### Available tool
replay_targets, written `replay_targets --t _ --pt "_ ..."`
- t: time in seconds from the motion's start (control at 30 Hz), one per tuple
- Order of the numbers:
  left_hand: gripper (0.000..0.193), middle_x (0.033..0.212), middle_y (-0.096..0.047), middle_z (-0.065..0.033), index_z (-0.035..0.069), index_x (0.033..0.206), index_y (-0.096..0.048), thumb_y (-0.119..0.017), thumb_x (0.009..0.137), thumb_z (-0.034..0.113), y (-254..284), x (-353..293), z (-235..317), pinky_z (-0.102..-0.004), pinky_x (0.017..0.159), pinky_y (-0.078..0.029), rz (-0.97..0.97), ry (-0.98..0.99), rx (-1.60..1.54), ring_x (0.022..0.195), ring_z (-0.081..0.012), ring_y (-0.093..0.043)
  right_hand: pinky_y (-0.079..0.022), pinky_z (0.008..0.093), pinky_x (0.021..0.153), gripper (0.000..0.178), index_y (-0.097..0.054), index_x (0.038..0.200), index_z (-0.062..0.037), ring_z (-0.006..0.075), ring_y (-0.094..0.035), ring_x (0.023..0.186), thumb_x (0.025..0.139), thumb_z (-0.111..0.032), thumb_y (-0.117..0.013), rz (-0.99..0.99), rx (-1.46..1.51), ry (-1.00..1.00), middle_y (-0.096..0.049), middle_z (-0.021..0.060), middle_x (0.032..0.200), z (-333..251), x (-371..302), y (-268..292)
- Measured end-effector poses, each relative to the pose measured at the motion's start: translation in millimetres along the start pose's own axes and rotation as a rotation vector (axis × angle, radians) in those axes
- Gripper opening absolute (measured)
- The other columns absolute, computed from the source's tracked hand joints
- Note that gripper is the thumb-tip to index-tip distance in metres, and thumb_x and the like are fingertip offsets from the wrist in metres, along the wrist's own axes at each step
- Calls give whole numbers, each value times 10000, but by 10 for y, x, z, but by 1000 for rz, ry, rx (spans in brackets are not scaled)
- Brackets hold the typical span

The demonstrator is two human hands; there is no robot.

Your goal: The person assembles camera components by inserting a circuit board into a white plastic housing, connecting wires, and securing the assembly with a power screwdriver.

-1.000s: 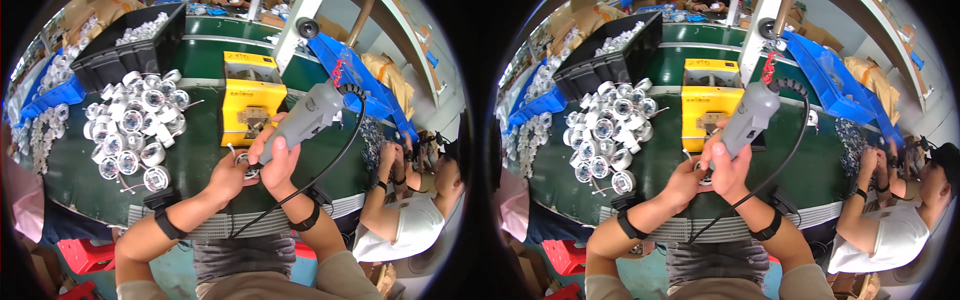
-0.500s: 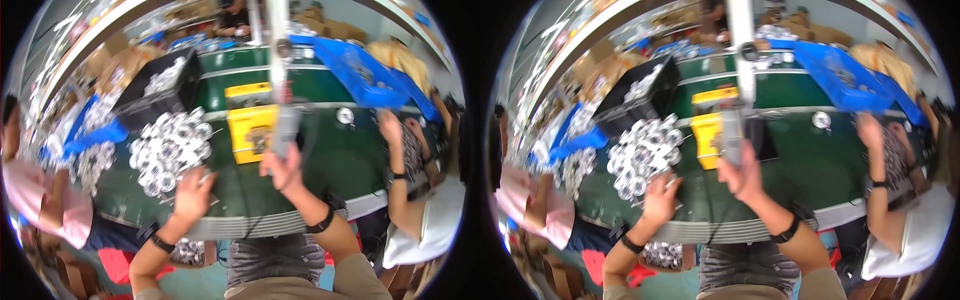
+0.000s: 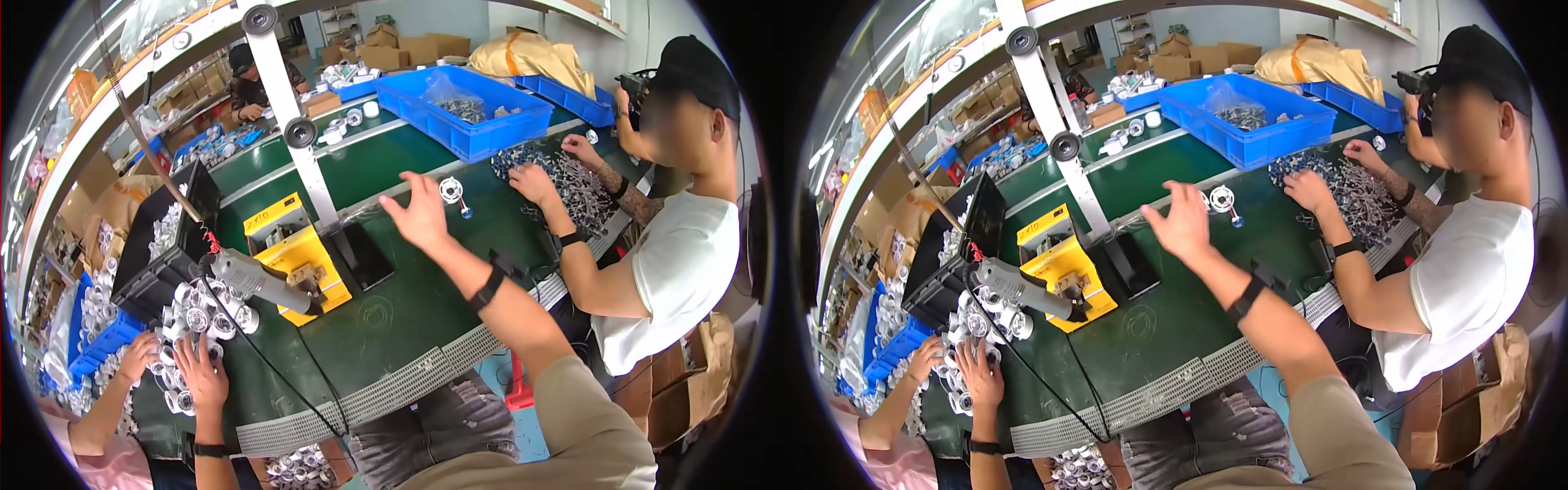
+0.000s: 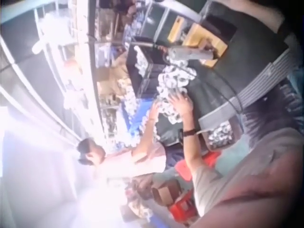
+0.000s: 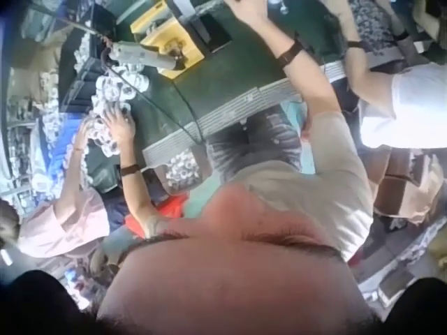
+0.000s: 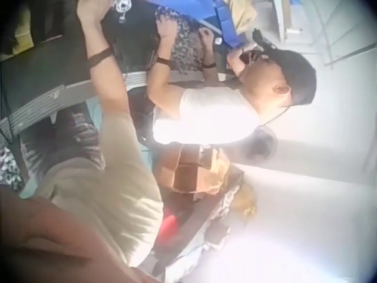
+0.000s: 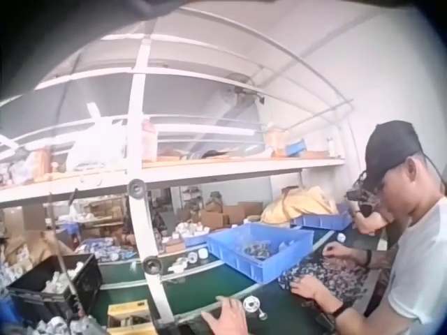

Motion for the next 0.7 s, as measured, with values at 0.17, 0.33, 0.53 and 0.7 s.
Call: replay_targets --t 0.17,0.33,0.53,0.7 --pt "906 1470 -287 -218 59 1411 -353 -763 603 85 367 -42 285 -552 1138 -132 -137 94 -83 1385 -452 -174 -250 499 1068 602 -625 1136 -24 358 -435 1221 791 -517 -608 -545 -831 -23 -594 180 1187 765 255 -238" --pt "367 1202 -608 -142 106 1216 -602 -649 896 280 932 -212 442 -441 936 -468 -216 225 -249 1073 -329 -583 -454 426 897 521 -586 1143 -67 318 -619 944 768 -413 -691 -204 -373 338 -642 152 1010 426 -40 -438" --pt "339 998 -618 -128 -25 1150 -566 -597 933 232 400 -186 1337 -281 648 -503 -594 271 -1743 760 -173 -617 -517 387 742 849 -298 1413 -129 325 -642 860 735 -300 -780 -516 568 278 -622 114 1093 -870 -588 187" --pt "703 1178 -577 -177 -43 1317 -423 -433 943 553 311 323 2391 -415 803 -558 -950 275 -2129 996 -298 -625 -534 363 741 941 -344 1409 -101 290 -648 961 638 -317 -838 -821 481 571 -621 94 1162 -1390 -1123 122"
Point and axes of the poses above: each hand's wrist, its own x-axis towards the middle knuckle, its own y-axis out of the back of the hand, z = x × y, the point moved 8 cm from there along x, towards the middle knuckle
